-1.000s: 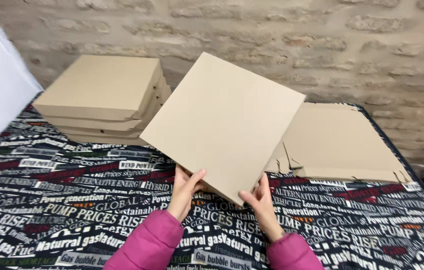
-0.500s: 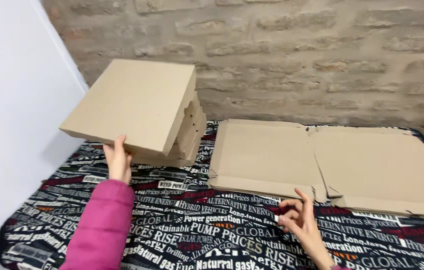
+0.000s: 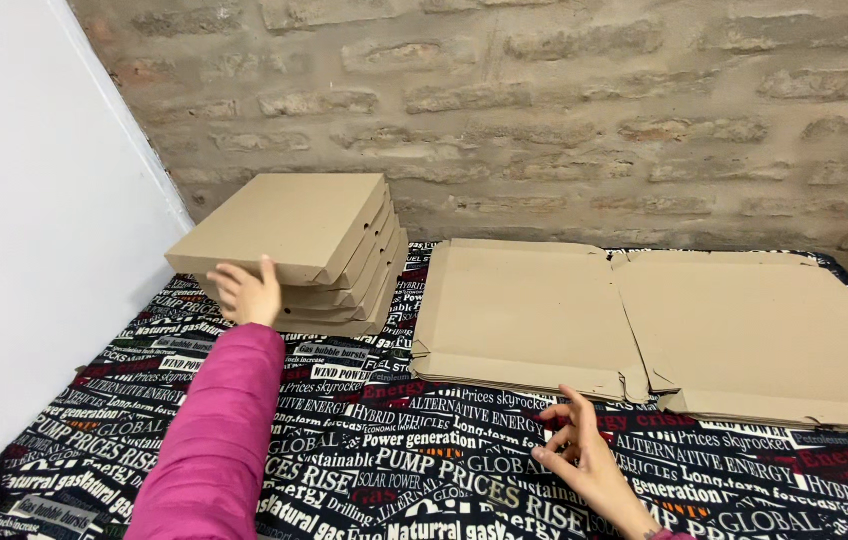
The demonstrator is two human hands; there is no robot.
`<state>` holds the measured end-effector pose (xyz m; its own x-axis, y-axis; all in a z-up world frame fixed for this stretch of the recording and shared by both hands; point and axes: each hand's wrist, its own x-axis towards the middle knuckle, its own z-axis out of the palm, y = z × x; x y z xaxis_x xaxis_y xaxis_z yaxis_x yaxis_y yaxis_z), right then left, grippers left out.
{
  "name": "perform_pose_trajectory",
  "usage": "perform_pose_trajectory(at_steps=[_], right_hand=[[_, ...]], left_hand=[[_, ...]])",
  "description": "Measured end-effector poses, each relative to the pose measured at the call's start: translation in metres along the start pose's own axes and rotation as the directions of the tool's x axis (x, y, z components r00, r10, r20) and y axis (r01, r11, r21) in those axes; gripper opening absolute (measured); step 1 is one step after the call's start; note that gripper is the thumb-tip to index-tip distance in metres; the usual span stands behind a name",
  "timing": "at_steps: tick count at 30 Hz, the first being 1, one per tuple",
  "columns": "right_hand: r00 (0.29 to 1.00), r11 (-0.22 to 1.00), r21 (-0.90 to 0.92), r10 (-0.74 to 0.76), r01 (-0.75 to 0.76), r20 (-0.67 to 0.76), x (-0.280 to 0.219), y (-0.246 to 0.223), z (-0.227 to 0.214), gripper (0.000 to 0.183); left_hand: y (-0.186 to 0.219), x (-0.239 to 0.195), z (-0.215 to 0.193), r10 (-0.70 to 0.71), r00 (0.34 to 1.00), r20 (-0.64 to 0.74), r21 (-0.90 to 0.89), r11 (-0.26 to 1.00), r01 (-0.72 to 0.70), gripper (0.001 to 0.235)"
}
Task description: The person folds multiple cardboard pizza box flats into boxes, adding each completed box to a growing stack on the table.
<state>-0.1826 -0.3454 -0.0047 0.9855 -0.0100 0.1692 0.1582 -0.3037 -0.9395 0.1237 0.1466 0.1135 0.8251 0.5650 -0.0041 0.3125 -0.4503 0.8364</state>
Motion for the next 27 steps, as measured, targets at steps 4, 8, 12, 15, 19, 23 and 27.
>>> perform_pose_trajectory(at_steps=[4, 8, 12, 15, 19, 23, 27], right_hand=[[1.0, 0.935, -0.353, 0.024, -0.026, -0.011, 0.002, 0.013, 0.002, 0.096], [0.992, 0.77, -0.627, -0.1, 0.123, 0.071, 0.004, 0.027, 0.005, 0.078], [0.993, 0.718, -0.686, -0.078, 0.119, 0.09, 0.008, 0.046, 0.006, 0.078], [0.998, 0.661, -0.748, -0.008, 0.049, 0.058, 0.009, 0.051, 0.003, 0.084], [0.999, 0.607, -0.794, -0.052, 0.03, -0.003, 0.016, 0.054, 0.012, 0.088], [0.999, 0.569, -0.821, 0.003, -0.035, -0.04, 0.023, 0.037, 0.02, 0.082], [0.997, 0.53, -0.845, -0.012, -0.063, -0.082, 0.031, 0.03, 0.027, 0.081]], left_hand=[[-0.011, -0.026, 0.025, 0.516, 0.854, -0.075, 0.482, 0.768, -0.422, 0.093], [-0.025, -0.015, 0.05, 0.597, 0.802, -0.023, 0.441, 0.726, -0.527, 0.096], [-0.025, -0.011, 0.04, 0.588, 0.806, 0.07, 0.464, 0.696, -0.548, 0.109], [-0.029, -0.031, 0.038, 0.582, 0.803, 0.131, 0.345, 0.733, -0.587, 0.109], [-0.053, -0.097, 0.076, 0.658, 0.719, 0.223, 0.138, 0.709, -0.691, 0.112], [-0.108, -0.147, 0.158, 0.607, 0.589, 0.534, 0.067, 0.664, -0.745, 0.103], [-0.092, -0.19, 0.154, 0.645, 0.566, 0.513, 0.111, 0.604, -0.789, 0.101]])
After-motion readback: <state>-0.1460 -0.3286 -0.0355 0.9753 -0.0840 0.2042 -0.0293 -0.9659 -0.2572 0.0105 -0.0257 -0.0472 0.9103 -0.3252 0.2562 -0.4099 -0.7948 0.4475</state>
